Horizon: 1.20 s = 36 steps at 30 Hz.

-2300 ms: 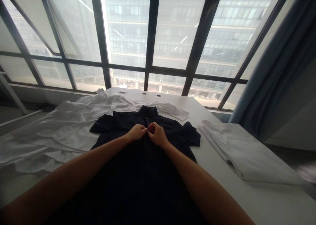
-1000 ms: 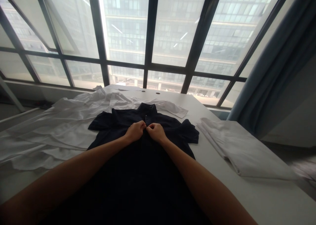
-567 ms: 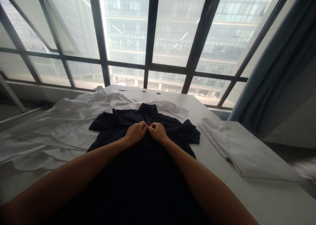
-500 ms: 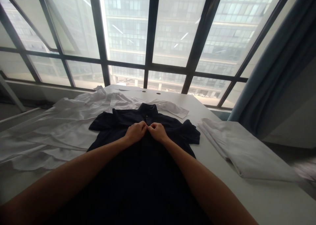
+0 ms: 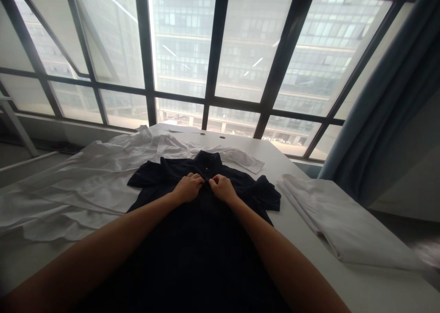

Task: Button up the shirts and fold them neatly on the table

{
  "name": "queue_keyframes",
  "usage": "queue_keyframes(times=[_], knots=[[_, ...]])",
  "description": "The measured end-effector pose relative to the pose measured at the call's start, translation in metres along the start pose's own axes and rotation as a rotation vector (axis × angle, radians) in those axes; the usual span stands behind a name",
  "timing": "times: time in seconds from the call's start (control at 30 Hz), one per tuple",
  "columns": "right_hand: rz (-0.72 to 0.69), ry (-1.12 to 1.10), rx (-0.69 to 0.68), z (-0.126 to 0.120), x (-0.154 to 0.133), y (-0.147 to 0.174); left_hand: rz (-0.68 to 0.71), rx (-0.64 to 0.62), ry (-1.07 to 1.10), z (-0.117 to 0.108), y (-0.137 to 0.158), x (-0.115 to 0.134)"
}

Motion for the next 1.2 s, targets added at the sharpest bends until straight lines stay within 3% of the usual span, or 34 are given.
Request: queue_keyframes(times=[0.13, 0.27, 0.4, 0.53, 0.7, 0.97, 1.07, 1.2], knots=[[-0.045, 0.265, 0.003, 0.002, -0.014, -0.018, -0.030, 0.000, 0.006, 0.001, -0.012, -0.006], [0.025, 0.507, -0.206, 0.016, -0.016, -0.036, -0.159, -0.026, 0.018, 0.000, -0.033, -0.017], [0.039, 0.599, -0.392, 0.025, -0.017, -0.045, -0.292, -0.080, 0.013, 0.001, -0.053, -0.031], [-0.013, 0.612, -0.429, 0.026, -0.018, -0.050, -0.346, -0.079, 0.071, 0.002, -0.059, -0.042], [-0.026, 0.564, -0.386, 0.027, -0.010, -0.051, -0.334, -0.030, 0.149, -0.001, -0.053, -0.048], [0.048, 0.437, -0.123, 0.018, 0.002, -0.043, -0.466, -0.024, 0.269, 0.001, -0.053, -0.053], [0.061, 0.316, -0.032, 0.011, 0.002, -0.045, -0.537, 0.038, 0.459, 0.004, -0.054, -0.057], [0.067, 0.024, 0.038, 0.008, 0.004, -0.050, -0.737, 0.092, 0.900, 0.016, -0.047, -0.064]])
Point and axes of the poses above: each hand's wrist, its own y-axis away from the middle knuckle, its own z-axis out of the palm, x = y × z, the point moved 9 cm from there along -y, towards the middle knuckle, and after that the axes turned 15 degrees about y, right-handed, at the moved point
